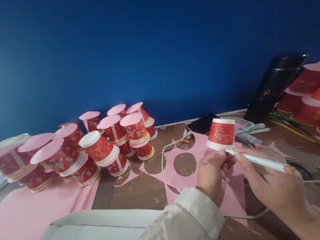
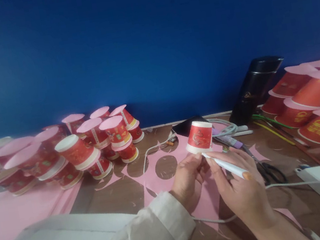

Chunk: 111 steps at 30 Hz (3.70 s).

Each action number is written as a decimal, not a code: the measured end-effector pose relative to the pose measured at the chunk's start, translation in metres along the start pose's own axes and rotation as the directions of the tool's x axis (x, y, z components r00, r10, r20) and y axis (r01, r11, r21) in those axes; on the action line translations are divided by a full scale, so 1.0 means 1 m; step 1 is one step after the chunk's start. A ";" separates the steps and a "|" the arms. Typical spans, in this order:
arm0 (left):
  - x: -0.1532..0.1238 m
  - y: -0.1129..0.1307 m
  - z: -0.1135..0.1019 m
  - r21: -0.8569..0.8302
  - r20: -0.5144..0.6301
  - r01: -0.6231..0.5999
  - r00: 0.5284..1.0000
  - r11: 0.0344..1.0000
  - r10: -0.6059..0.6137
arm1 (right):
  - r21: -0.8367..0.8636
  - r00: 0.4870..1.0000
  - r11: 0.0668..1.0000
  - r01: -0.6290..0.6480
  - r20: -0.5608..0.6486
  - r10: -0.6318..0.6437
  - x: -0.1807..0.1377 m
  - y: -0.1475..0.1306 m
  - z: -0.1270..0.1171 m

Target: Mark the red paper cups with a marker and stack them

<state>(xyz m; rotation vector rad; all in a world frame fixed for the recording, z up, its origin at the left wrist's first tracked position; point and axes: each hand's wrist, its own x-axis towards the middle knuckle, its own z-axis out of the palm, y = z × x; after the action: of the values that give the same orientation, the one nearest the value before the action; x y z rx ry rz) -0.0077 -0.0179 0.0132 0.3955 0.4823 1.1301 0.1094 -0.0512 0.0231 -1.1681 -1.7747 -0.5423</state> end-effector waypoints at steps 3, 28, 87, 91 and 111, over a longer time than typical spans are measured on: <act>-0.001 0.001 0.001 0.017 0.000 -0.010 1.000 1.000 0.010 | -0.005 1.000 1.000 0.008 -0.017 -0.008 0.000 0.000 0.001; 0.002 -0.003 -0.002 -0.003 -0.014 0.000 1.000 1.000 0.000 | -0.040 0.999 0.999 0.019 -0.025 -0.020 0.000 0.002 0.003; -0.001 -0.003 -0.001 -0.026 -0.033 0.028 0.999 0.999 -0.029 | -0.017 0.999 1.000 -0.019 -0.043 0.018 -0.002 0.003 0.002; -0.001 -0.002 0.000 -0.047 -0.029 0.027 0.999 0.999 -0.028 | -0.018 0.999 1.000 -0.009 -0.039 0.008 -0.002 0.003 0.002; -0.002 0.001 0.002 -0.059 -0.085 0.045 0.995 0.997 -0.050 | -0.004 0.998 0.999 -0.041 -0.053 0.041 -0.001 0.002 -0.001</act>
<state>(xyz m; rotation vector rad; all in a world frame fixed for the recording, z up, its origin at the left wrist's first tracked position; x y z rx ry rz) -0.0078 -0.0199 0.0160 0.2844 0.5316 1.1157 0.1117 -0.0511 0.0224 -1.1805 -1.7019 -0.5484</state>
